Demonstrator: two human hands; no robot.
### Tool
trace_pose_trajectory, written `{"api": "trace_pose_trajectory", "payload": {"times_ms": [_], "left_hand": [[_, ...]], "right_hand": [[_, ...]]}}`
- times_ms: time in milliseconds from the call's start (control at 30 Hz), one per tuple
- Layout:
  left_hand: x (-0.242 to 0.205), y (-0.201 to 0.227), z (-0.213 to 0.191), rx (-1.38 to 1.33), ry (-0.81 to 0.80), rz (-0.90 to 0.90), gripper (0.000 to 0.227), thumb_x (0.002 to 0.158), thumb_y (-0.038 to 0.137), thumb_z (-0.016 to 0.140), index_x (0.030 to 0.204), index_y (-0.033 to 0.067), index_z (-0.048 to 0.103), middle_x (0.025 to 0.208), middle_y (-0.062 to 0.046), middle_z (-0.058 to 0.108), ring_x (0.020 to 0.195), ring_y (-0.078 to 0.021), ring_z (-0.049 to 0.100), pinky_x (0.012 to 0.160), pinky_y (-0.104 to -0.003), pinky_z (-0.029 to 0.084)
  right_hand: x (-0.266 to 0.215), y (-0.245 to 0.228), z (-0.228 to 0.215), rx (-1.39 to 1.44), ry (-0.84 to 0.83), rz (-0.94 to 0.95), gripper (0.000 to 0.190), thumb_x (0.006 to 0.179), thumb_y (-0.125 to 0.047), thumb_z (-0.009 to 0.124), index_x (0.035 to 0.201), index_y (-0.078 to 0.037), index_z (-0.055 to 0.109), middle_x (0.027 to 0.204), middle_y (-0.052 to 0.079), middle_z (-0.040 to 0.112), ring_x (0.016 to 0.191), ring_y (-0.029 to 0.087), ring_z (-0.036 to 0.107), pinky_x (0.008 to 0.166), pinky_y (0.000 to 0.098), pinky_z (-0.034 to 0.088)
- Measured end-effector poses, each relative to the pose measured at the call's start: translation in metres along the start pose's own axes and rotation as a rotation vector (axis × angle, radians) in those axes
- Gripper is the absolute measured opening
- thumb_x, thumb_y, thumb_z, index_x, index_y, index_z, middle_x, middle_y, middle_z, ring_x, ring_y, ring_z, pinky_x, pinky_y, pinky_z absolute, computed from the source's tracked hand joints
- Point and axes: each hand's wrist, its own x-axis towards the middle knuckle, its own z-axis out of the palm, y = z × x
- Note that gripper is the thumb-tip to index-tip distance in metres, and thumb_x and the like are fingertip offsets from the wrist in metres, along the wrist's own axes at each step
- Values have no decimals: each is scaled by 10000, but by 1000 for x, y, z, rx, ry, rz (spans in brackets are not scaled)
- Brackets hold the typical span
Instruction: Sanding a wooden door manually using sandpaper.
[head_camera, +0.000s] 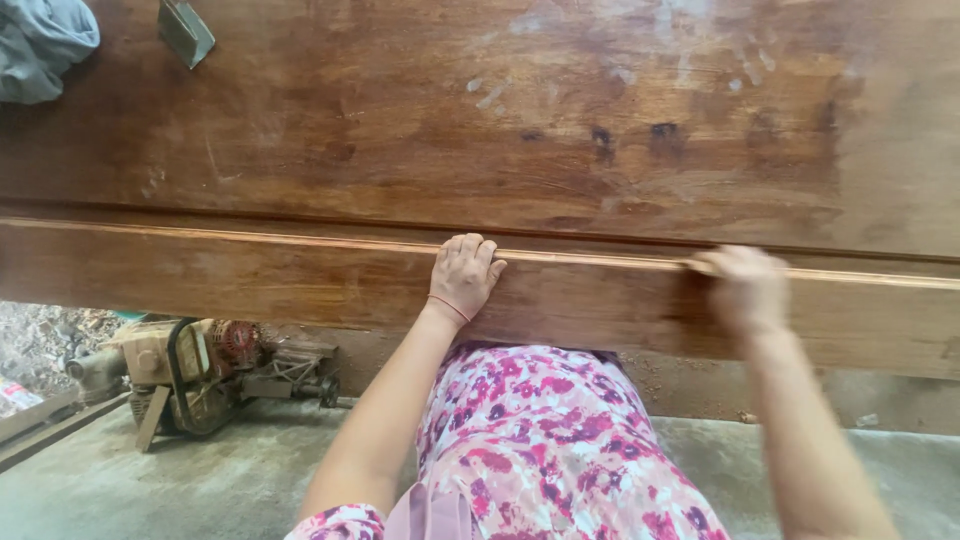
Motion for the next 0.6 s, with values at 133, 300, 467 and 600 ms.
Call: {"api": "trace_pose_trajectory", "payload": {"times_ms": [133, 300, 467, 600], "left_hand": [[0, -3, 2, -17, -13, 10, 305, 965, 361, 683, 1107, 94, 638, 1119, -93, 596, 1127, -294, 572, 1035, -456, 447], [2, -1, -2, -27, -4, 19, 304, 965, 354, 698, 1100, 88, 642, 1113, -96, 610, 1100, -296, 582, 997, -445, 475], [14, 11, -9, -98, -100, -12, 354, 927, 331, 758, 1135, 77, 626, 1109, -108, 620, 1093, -297, 590, 993, -432, 491], [28, 41, -7, -294, 15, 141, 787, 765, 253, 824, 1418, -2, 466, 1282, -208, 598, 1194, -364, 572, 1023, -449, 472]], "right_hand": [[-83, 167, 1, -483, -23, 200, 249, 927, -102, 721, 969, -339, 784, 1031, -100, 777, 1016, 112, 723, 994, 443, 515], [-89, 207, 30, -402, -177, 224, 146, 1024, -127, 685, 1031, -257, 751, 1021, -45, 754, 949, 159, 699, 947, 372, 530], [19, -24, 39, -117, -122, 76, 107, 947, -127, 702, 946, -211, 768, 935, 16, 753, 856, 202, 717, 734, 401, 568], [71, -162, 55, 151, -10, -152, 195, 837, -41, 674, 993, -150, 716, 913, 38, 740, 899, 246, 719, 747, 442, 558]]}}
